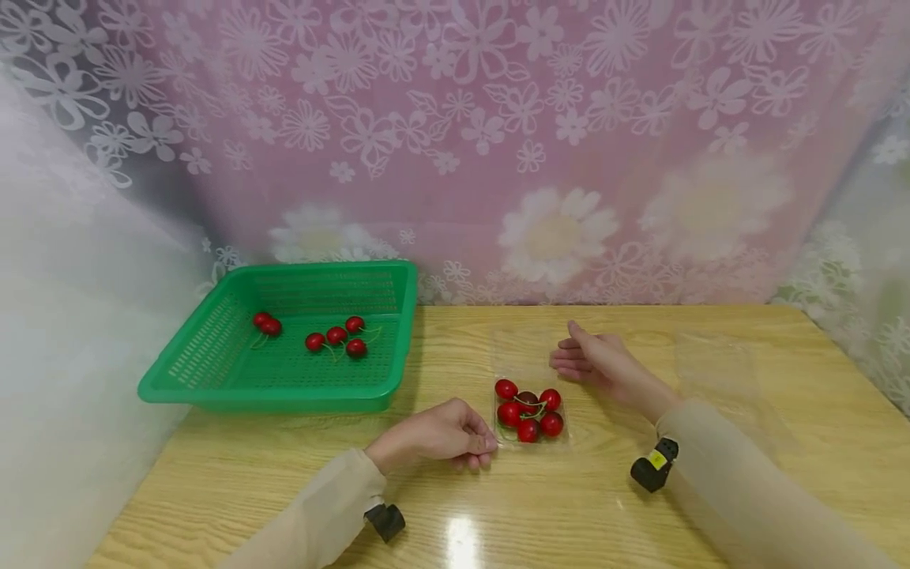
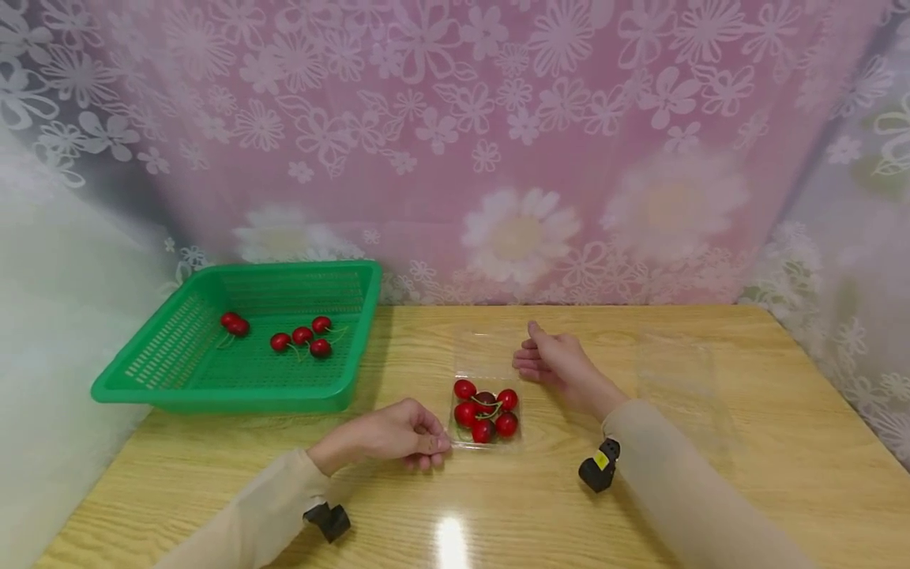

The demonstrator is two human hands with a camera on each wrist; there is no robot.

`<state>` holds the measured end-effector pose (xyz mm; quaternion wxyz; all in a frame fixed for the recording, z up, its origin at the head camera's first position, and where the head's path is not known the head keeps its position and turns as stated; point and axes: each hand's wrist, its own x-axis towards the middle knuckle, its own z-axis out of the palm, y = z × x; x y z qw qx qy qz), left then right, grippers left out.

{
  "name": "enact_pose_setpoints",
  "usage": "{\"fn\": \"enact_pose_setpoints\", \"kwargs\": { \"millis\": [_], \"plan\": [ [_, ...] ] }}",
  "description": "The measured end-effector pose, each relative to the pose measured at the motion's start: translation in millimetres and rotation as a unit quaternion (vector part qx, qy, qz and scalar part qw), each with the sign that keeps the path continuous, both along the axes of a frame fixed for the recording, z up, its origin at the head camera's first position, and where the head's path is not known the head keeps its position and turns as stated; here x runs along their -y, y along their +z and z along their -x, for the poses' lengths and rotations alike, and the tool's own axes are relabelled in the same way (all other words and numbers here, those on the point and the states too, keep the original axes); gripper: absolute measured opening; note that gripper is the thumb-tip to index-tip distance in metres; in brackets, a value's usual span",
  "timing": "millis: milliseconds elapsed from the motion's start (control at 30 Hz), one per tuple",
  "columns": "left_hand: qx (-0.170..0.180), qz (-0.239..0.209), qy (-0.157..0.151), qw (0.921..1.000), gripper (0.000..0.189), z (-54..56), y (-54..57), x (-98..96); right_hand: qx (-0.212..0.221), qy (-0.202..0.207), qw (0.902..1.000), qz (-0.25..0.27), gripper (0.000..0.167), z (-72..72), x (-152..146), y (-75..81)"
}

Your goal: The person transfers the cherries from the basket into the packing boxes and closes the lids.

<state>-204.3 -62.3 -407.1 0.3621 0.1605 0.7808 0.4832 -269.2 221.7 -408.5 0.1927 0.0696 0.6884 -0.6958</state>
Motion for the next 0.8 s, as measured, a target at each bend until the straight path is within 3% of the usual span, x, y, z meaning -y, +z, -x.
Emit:
{"fn": "enact_pose_setpoints", "kwargs": {
  "millis": [133,300,433,800],
  "plan": [
    [0.004,-0.002,-0.002,1.0000,0.017,0.4,0.0,0.4,0.036,0.001,0.9982,0.049,0.077,11.4,-1,-1.3],
    [0.003,0.000,0.003,1.0000,0.017,0.8,-0.6,1.5,0.045,-0.015,0.9971,0.060,0.074,16.9,0,3.0],
    [0.002,0.001,0.001,1.0000,0.018,0.5,-1.7,1.6,0.032,-0.024,0.9978,0.052,0.072,16.4,1,6.4],
    [-0.001,0.002,-0.010,0.9999,0.022,0.5,-3.3,2.4,-0.021,0.002,0.9985,0.051,0.073,10.8,2,12.3]
  ]
}}
